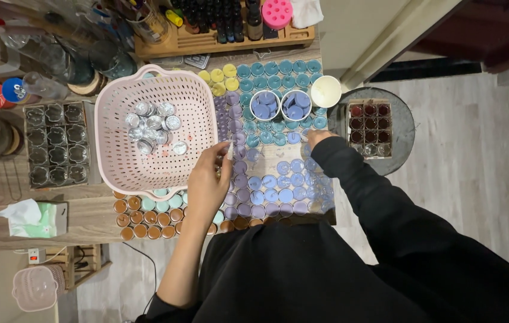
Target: The person prepares small tea light candles by placing wicks and foil cups into small plastic containers, using a small applicator tool to adjust components on a cluttered workspace.
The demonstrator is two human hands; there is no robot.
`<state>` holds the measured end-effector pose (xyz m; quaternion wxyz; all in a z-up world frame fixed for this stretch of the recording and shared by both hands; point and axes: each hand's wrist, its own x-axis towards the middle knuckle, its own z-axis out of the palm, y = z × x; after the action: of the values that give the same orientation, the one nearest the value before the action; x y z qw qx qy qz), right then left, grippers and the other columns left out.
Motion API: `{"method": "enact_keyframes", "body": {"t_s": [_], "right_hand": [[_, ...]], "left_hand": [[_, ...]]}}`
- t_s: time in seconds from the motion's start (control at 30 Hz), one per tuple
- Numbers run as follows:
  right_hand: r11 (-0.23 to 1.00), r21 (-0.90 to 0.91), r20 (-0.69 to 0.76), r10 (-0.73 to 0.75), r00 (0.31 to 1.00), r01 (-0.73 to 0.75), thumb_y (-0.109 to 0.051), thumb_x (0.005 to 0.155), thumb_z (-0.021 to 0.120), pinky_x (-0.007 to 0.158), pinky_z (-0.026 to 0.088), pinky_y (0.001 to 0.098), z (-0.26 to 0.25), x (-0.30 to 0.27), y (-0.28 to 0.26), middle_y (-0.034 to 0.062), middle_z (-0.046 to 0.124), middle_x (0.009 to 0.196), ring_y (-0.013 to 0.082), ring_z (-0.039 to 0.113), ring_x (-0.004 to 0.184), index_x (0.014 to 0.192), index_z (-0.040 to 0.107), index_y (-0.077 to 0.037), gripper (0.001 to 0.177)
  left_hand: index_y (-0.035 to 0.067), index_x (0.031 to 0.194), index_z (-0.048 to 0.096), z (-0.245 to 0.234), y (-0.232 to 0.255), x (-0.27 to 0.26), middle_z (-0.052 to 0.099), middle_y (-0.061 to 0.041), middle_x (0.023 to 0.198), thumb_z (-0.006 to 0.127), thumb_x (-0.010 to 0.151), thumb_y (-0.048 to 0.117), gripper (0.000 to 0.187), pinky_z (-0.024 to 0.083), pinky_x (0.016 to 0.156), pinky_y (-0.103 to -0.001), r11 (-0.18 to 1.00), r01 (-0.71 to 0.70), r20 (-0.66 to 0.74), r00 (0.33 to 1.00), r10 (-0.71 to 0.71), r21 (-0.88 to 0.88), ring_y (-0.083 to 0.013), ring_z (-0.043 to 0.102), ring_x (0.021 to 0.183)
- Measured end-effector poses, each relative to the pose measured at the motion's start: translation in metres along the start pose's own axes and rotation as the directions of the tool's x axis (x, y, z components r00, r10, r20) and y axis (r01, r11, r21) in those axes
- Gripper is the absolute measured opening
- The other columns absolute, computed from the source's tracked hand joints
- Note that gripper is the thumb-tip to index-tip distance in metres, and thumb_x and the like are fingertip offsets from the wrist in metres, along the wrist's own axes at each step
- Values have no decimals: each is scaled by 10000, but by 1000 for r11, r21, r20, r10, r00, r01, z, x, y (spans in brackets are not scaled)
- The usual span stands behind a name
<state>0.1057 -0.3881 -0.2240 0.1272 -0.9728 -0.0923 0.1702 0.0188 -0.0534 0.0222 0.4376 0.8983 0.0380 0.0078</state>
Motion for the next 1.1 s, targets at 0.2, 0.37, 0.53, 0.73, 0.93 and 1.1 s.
{"method": "enact_keyframes", "body": {"t_s": [0.2,0.37,0.53,0.73,0.93,1.1], "right_hand": [[964,225,-163,-107,981,142,-169,954,562,807,531,504,-14,-20,2,223,699,981,429,668,942,1039,670,-57,177],[936,350,-160,45,986,14,-191,992,597,755,531,483,-1,-32,15,231,685,905,423,674,894,1062,685,-64,170],[801,576,-13,211,977,-165,-220,960,610,649,523,407,24,-43,51,146,697,776,299,682,705,1088,697,-71,215],[823,504,108,240,965,-261,-226,966,603,636,513,407,40,-61,46,143,689,765,294,668,689,1085,695,-70,217],[839,473,133,235,963,-270,-232,971,597,622,503,407,39,-60,29,141,680,754,289,655,672,1082,693,-69,219],[841,473,141,222,965,-263,-237,976,592,611,495,407,42,-51,16,139,673,745,286,643,658,1079,691,-68,221]], "left_hand": [[70,1253,670,3,5,2,744,-117,1063,643,967,137,295,573,709,-346,999,-38,-4,999,38,1,-225,739,824],[69,1259,666,3,4,-2,741,-119,1051,639,977,149,294,578,688,-342,1000,-10,9,1000,10,13,-227,731,811],[65,1256,670,6,10,-6,744,-120,1040,645,973,148,296,573,685,-349,1000,-18,15,1000,18,8,-229,730,796],[63,1266,660,10,16,-12,751,-105,1038,649,960,138,315,569,689,-350,999,-41,82,996,42,-4,-225,735,821],[65,1267,660,11,12,-12,751,-112,1044,646,957,140,319,570,698,-350,998,-59,94,994,57,16,-222,733,811],[68,1259,664,10,6,-8,747,-121,1041,641,972,151,300,577,698,-351,999,-28,91,995,26,19,-226,734,807]]}}
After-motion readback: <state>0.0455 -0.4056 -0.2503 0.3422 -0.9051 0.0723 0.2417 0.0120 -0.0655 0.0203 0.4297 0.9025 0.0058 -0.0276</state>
